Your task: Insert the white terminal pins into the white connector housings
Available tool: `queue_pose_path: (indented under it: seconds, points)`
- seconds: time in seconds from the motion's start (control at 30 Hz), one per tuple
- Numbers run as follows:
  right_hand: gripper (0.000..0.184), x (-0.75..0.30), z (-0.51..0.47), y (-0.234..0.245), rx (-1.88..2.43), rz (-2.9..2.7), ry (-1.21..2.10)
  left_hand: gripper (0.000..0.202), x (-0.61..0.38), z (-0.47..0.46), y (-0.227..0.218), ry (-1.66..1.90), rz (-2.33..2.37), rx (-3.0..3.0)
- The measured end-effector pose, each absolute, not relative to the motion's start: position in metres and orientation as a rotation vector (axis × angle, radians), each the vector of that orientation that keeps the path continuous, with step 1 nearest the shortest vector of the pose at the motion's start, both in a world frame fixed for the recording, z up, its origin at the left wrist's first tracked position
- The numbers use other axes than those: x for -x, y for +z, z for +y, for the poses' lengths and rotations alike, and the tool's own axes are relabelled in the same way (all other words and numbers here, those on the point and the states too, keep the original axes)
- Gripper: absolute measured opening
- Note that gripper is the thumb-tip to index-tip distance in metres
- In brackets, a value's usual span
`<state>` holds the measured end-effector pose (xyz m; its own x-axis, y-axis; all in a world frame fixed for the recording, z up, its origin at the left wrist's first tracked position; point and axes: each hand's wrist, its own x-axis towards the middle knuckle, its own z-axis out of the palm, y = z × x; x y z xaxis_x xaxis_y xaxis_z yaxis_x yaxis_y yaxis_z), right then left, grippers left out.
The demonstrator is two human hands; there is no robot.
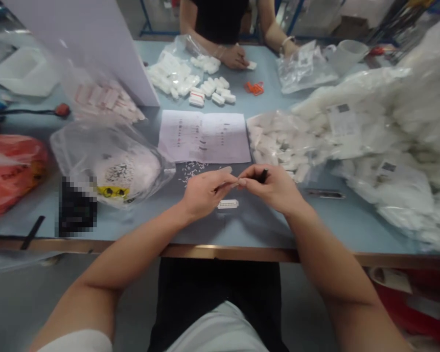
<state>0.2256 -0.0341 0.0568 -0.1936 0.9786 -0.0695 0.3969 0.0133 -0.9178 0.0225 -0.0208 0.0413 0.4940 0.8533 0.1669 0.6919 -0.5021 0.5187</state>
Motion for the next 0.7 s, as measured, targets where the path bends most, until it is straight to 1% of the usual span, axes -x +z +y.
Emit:
queue_pose_path:
  seconds: [0.17,0.3,0.4,0.53,0.6,0.7]
  points:
    - [0.018,-0.221,-0.033,0.052,1.392,-1.612,1.2,0.027,-0.025,-0.022,0.042,0.555,1.351,-2.397]
    - [0.014,-0.222,-0.034,0.052,1.413,-1.673,1.122,0.027,-0.023,-0.016,0.052,0.408,1.398,-2.362]
    - [0.012,-0.229,-0.037,0.055,1.381,-1.896,1.001,0.026,-0.016,-0.006,0.061,0.182,1.318,-2.381]
    - [0.018,-0.235,-0.038,0.057,1.247,-2.332,0.824,0.026,-0.009,0.001,0.069,-0.207,1.072,-2.498]
    - [0.02,-0.235,-0.039,0.058,1.206,-2.498,0.765,0.029,-0.01,-0.001,0.07,-0.307,1.024,-2.539]
    - [0.016,-0.233,-0.039,0.058,1.211,-2.64,0.687,0.029,-0.013,-0.007,0.069,-0.391,1.013,-2.589]
